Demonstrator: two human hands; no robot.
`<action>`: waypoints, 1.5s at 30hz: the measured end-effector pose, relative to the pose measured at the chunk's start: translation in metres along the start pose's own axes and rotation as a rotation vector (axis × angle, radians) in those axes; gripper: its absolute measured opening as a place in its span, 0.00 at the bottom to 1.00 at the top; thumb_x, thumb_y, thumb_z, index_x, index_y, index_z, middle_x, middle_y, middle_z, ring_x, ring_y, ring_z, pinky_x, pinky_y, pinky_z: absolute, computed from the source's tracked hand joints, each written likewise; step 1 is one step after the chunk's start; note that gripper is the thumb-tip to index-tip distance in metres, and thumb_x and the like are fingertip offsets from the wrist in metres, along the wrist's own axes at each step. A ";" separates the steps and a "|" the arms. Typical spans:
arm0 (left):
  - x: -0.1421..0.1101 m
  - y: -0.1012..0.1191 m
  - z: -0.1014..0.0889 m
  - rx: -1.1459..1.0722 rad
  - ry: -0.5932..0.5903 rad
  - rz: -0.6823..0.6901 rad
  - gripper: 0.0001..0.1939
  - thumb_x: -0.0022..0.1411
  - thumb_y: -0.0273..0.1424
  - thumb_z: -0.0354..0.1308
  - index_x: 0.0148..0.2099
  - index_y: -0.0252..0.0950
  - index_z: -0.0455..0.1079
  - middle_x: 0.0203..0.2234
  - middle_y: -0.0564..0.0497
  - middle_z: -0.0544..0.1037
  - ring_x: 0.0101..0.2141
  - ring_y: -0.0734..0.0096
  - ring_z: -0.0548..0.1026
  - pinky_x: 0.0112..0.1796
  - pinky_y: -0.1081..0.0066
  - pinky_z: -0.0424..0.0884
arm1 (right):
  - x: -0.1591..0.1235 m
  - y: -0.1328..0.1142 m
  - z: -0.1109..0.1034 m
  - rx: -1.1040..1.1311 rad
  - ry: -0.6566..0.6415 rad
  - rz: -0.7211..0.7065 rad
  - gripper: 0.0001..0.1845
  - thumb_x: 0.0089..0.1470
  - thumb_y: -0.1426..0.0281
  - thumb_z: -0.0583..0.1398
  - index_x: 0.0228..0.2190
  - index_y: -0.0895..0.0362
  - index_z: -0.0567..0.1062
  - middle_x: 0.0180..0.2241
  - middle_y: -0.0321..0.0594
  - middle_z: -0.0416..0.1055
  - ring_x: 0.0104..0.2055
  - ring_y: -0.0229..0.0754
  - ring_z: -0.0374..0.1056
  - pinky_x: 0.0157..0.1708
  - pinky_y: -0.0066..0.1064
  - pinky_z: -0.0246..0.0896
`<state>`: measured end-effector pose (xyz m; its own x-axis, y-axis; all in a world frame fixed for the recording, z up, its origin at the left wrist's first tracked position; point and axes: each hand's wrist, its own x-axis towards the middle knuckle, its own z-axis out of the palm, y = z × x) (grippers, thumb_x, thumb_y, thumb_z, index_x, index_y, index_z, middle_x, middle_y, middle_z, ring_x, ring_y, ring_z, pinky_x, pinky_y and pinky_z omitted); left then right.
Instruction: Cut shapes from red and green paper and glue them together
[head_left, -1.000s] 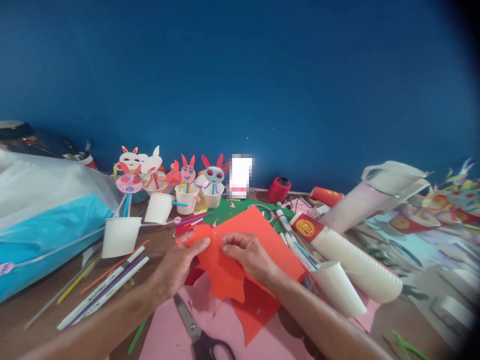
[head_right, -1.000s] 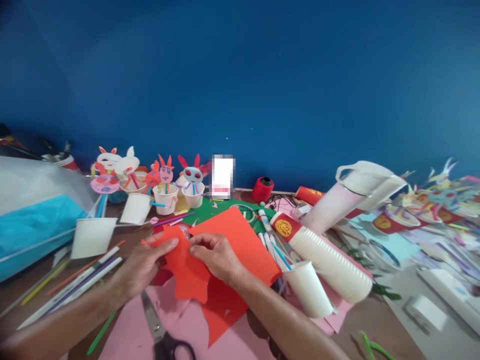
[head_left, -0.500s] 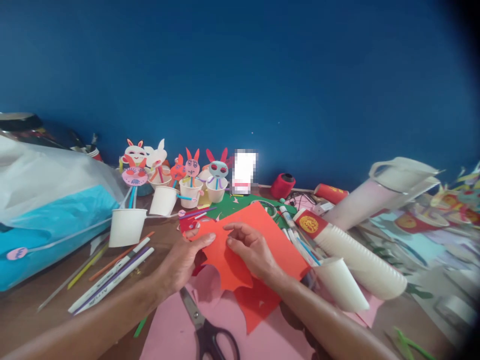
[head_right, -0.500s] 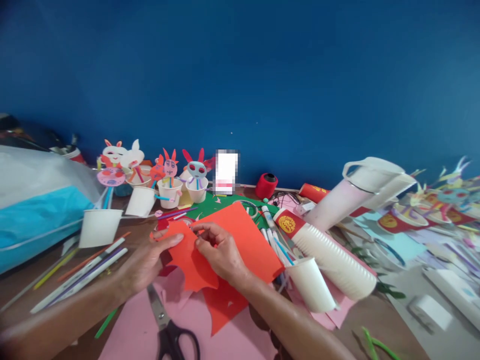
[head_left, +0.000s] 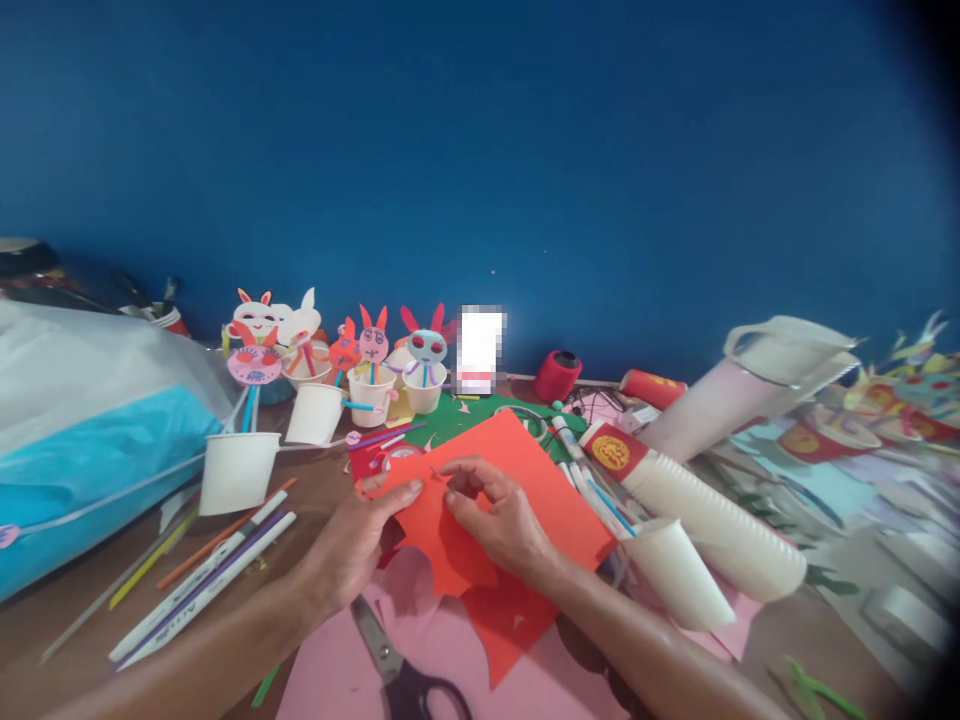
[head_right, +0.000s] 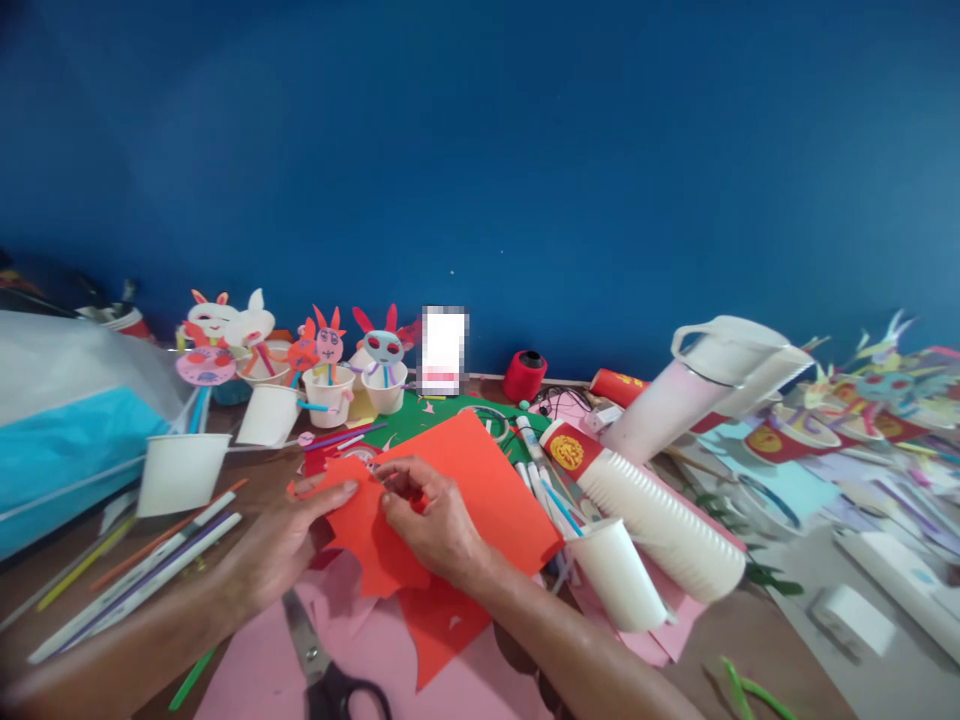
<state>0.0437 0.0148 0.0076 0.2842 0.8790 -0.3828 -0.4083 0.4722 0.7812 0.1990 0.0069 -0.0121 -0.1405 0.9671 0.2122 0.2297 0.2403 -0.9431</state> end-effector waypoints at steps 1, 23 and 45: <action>0.000 -0.001 -0.001 0.003 0.001 0.000 0.12 0.50 0.27 0.60 0.40 0.32 0.71 0.28 0.47 0.79 0.29 0.67 0.76 0.30 0.70 0.71 | 0.000 0.000 0.000 -0.004 -0.007 0.005 0.13 0.47 0.76 0.54 0.36 0.56 0.72 0.25 0.34 0.65 0.27 0.33 0.60 0.29 0.25 0.57; 0.004 0.006 -0.005 0.078 -0.047 0.018 0.15 0.49 0.32 0.60 0.41 0.34 0.69 0.28 0.47 0.77 0.24 0.70 0.73 0.23 0.74 0.66 | 0.006 0.010 -0.001 0.352 -0.030 0.369 0.14 0.46 0.61 0.60 0.23 0.59 0.67 0.17 0.29 0.59 0.17 0.28 0.52 0.16 0.20 0.46; -0.001 -0.002 -0.005 0.196 -0.066 -0.048 0.08 0.49 0.32 0.60 0.26 0.32 0.68 0.17 0.53 0.71 0.18 0.79 0.66 0.21 0.77 0.62 | 0.001 0.003 0.000 0.806 -0.111 0.418 0.06 0.40 0.74 0.63 0.24 0.60 0.70 0.21 0.32 0.68 0.21 0.30 0.63 0.25 0.22 0.57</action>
<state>0.0403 0.0135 0.0040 0.3579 0.8465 -0.3941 -0.2185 0.4863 0.8461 0.1999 0.0089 -0.0143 -0.2984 0.9385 -0.1736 -0.4532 -0.2994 -0.8397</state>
